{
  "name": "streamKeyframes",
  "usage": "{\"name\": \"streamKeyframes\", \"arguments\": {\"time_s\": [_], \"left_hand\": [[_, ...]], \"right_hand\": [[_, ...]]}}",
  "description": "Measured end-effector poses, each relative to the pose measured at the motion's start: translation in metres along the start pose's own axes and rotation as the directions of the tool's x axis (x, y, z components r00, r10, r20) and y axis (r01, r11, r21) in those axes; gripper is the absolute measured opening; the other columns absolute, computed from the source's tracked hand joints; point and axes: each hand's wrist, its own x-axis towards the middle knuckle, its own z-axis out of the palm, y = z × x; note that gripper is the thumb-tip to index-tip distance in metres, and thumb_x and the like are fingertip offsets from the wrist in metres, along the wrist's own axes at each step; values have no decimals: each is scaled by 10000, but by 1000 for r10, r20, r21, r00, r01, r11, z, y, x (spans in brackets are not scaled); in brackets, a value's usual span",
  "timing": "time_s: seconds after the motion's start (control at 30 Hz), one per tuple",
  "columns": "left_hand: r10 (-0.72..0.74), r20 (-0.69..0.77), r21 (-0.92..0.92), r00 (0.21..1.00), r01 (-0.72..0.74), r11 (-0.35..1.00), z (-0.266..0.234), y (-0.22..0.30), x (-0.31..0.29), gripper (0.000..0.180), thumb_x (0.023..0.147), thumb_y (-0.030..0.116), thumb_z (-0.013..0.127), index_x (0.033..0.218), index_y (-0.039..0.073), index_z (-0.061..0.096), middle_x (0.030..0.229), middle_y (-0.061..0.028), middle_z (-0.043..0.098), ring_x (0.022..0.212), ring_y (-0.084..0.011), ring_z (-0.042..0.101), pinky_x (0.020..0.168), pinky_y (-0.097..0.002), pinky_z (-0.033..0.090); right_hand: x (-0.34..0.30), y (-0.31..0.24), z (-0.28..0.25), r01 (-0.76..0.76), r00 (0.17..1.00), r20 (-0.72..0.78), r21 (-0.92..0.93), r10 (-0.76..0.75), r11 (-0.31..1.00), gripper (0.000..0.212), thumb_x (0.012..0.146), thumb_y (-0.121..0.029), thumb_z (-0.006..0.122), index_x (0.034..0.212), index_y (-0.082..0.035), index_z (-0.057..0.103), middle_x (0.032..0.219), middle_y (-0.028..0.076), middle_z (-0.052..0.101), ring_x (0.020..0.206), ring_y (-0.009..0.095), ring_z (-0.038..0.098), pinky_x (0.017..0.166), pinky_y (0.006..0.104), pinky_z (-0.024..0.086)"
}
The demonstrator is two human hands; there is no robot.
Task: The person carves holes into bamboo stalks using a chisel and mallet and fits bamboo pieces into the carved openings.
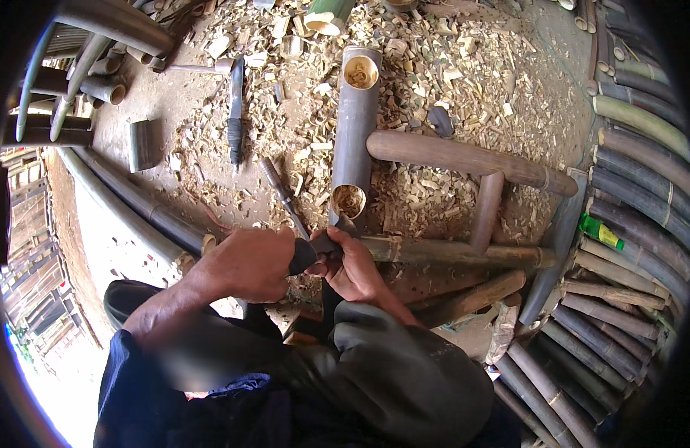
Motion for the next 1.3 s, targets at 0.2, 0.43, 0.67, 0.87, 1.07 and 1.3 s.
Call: {"name": "streamKeyframes", "arguments": {"time_s": [0.2, 0.43, 0.67, 0.87, 1.07, 1.3], "left_hand": [[-50, -55, -293, 997, 31, 955, 50, -4, 12, 488, 800, 216, 672, 1100, -148, 547, 1023, -321, 696, 1023, -478, 690, 912, -516, 549], [-239, -173, -667, 955, 65, 742, 119, 59, 43, 642, 836, 279, 690, 1179, -184, 408, 1001, -412, 660, 1016, -531, 674, 929, -545, 537], [-250, -232, -708, 940, 13, 706, 149, 54, 29, 667, 836, 289, 734, 1226, -124, 383, 946, -370, 680, 949, -511, 693, 860, -557, 556], [-489, -402, -756, 774, 21, 654, 137, -4, 9, 568, 748, 347, 824, 1088, -70, 642, 902, -265, 723, 876, -416, 728, 800, -487, 569], [-401, -561, -310, 724, 266, 913, 18, 7, -4, 332, 713, 262, 793, 869, -23, 724, 795, -211, 729, 785, -377, 740, 759, -480, 582], [148, -544, 326, 826, 46, 944, -28, 67, 15, 54, 756, 128, 748, 759, 78, 727, 700, -81, 700, 684, -253, 731, 591, -416, 545]], "right_hand": [[-12, -26, 5, 12, 992, -117, -290, -47, 957, 294, 1007, -279, 572, 1030, -10, 688, 854, 114, 717, 720, 233, 714, 576, 397, 611], [-10, -69, -17, -103, 974, -219, -632, -50, 768, 270, 942, -268, 610, 930, -15, 703, 802, 107, 695, 638, 214, 663, 573, 345, 540], [-45, -45, -20, 171, 916, 125, -981, -380, 90, 381, 926, -320, 726, 1139, -15, 643, 1043, 94, 638, 1013, 182, 598, 875, 335, 484], [21, -27, 34, -89, 942, -238, -858, -238, 506, 308, 927, -303, 739, 1039, -54, 597, 945, 77, 622, 816, 175, 638, 573, 363, 548], [22, -48, 38, 108, 994, 49, -360, -97, 927, 231, 967, -224, 655, 1004, 1, 616, 913, 156, 700, 745, 217, 689, 590, 373, 576], [6, -38, 24, 229, 967, 75, 149, -242, 962, 264, 1039, -248, 583, 1148, -13, 638, 1099, 112, 723, 975, 205, 713, 855, 372, 601]]}}
